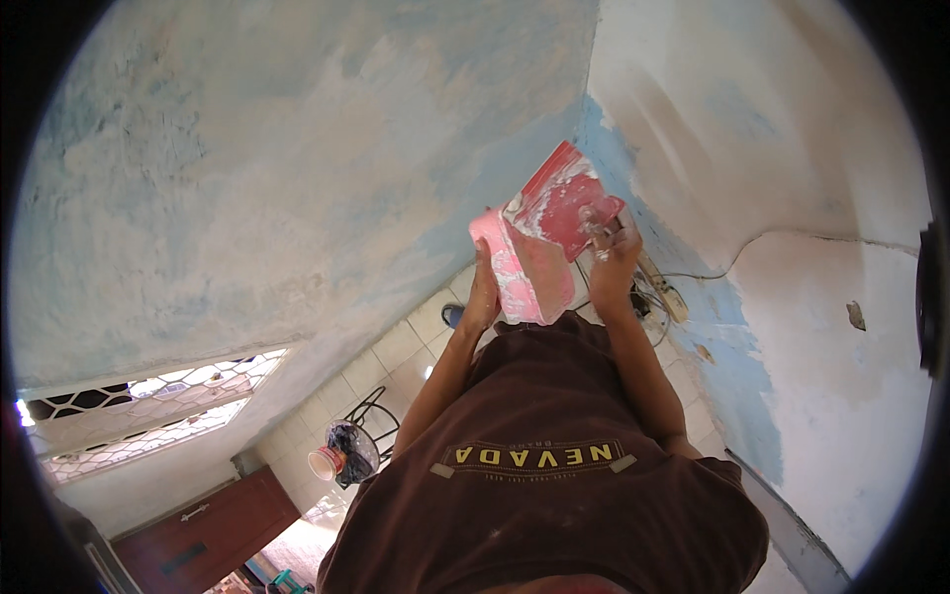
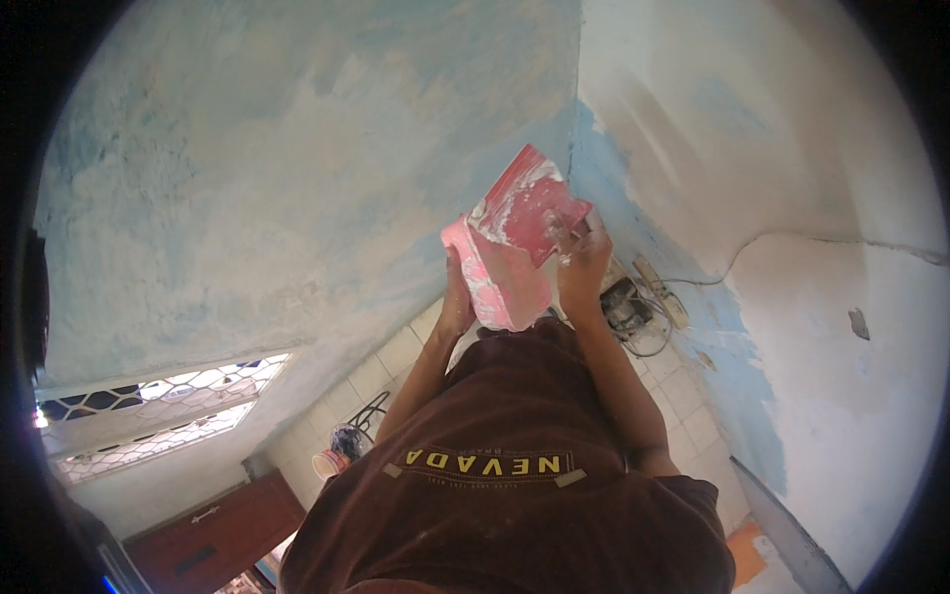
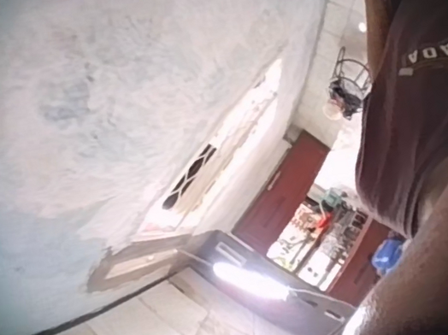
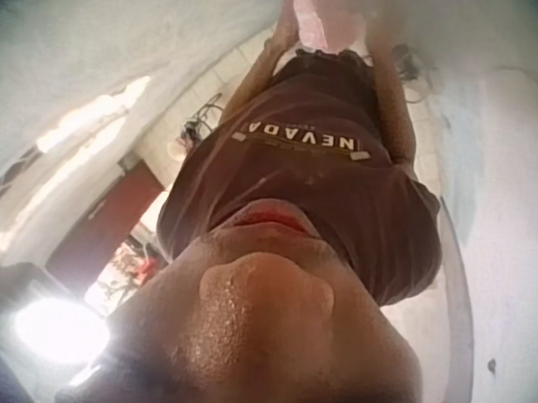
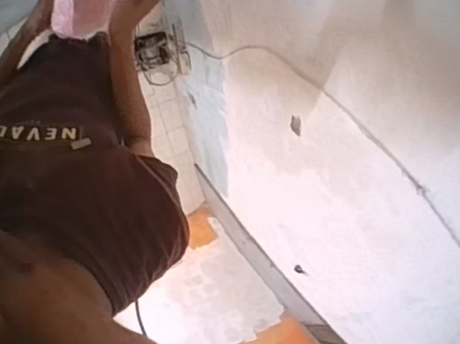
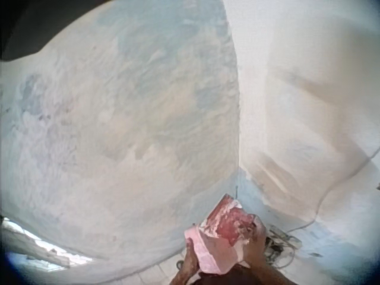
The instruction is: The person applies plaster to a ceiling using a scraper, repeatedly scooping plaster from a plastic container and smoothing it onto a damaged area.
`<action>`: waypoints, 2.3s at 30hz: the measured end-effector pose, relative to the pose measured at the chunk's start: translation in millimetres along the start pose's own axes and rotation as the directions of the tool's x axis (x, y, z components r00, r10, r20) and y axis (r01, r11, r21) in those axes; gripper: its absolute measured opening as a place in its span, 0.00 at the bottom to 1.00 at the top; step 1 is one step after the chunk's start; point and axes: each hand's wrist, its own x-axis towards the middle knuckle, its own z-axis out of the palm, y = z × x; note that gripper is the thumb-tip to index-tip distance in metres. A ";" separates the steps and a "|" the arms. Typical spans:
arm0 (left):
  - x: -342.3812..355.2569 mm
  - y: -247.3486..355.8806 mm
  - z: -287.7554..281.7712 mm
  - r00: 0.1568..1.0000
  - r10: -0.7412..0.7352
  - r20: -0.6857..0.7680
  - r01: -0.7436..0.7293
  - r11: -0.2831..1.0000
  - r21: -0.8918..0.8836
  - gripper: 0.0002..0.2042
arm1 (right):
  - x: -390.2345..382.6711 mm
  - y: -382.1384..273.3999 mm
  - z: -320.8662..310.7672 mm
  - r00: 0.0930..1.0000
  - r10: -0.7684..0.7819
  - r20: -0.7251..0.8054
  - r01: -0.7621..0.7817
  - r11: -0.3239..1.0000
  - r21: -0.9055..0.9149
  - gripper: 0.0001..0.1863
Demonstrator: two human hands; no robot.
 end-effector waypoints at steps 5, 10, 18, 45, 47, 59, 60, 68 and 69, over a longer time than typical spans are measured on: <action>-7.0 17.9 0.5 0.994 0.084 -0.076 -0.102 0.955 -0.277 0.41 | -0.1 -60.6 3.8 0.953 -0.254 -0.167 0.221 0.957 -0.190 0.11; 3.7 19.7 1.2 0.975 0.222 0.022 -0.189 0.874 -0.448 0.39 | -20.5 -50.3 29.1 0.778 -0.568 0.269 0.628 0.685 -0.369 0.07; -1.9 26.2 12.5 0.971 0.235 -0.044 -0.229 0.861 -0.455 0.37 | -17.8 -55.5 33.9 0.850 -0.201 0.486 0.504 0.577 -0.643 0.14; -10.4 9.8 18.1 0.917 0.342 -0.204 -0.397 0.830 -0.391 0.34 | -12.5 -35.1 44.5 0.738 -0.030 0.674 0.643 0.337 -0.688 0.23; -10.7 11.0 19.5 0.904 0.366 -0.221 -0.424 0.833 -0.355 0.33 | -17.1 -25.1 44.1 0.719 -0.047 0.694 0.669 0.320 -0.671 0.23; -0.6 -14.8 -20.2 0.918 0.346 -0.195 -0.392 0.869 -0.301 0.36 | -28.3 -13.7 44.9 0.744 0.075 0.664 0.539 0.521 -0.662 0.17; -0.6 -12.8 -19.5 0.929 0.340 -0.144 -0.369 0.867 -0.334 0.37 | -24.9 -16.6 40.7 0.765 0.094 0.637 0.486 0.564 -0.667 0.16; -11.1 -13.2 -12.2 0.896 0.398 -0.200 -0.433 0.883 -0.182 0.36 | -8.5 26.0 -29.4 0.902 0.016 0.431 0.157 0.918 -0.365 0.21; -8.5 -14.8 -14.6 0.899 0.374 -0.227 -0.418 0.887 -0.195 0.36 | -9.9 36.0 -48.4 0.771 -0.227 0.595 0.574 0.652 -0.496 0.25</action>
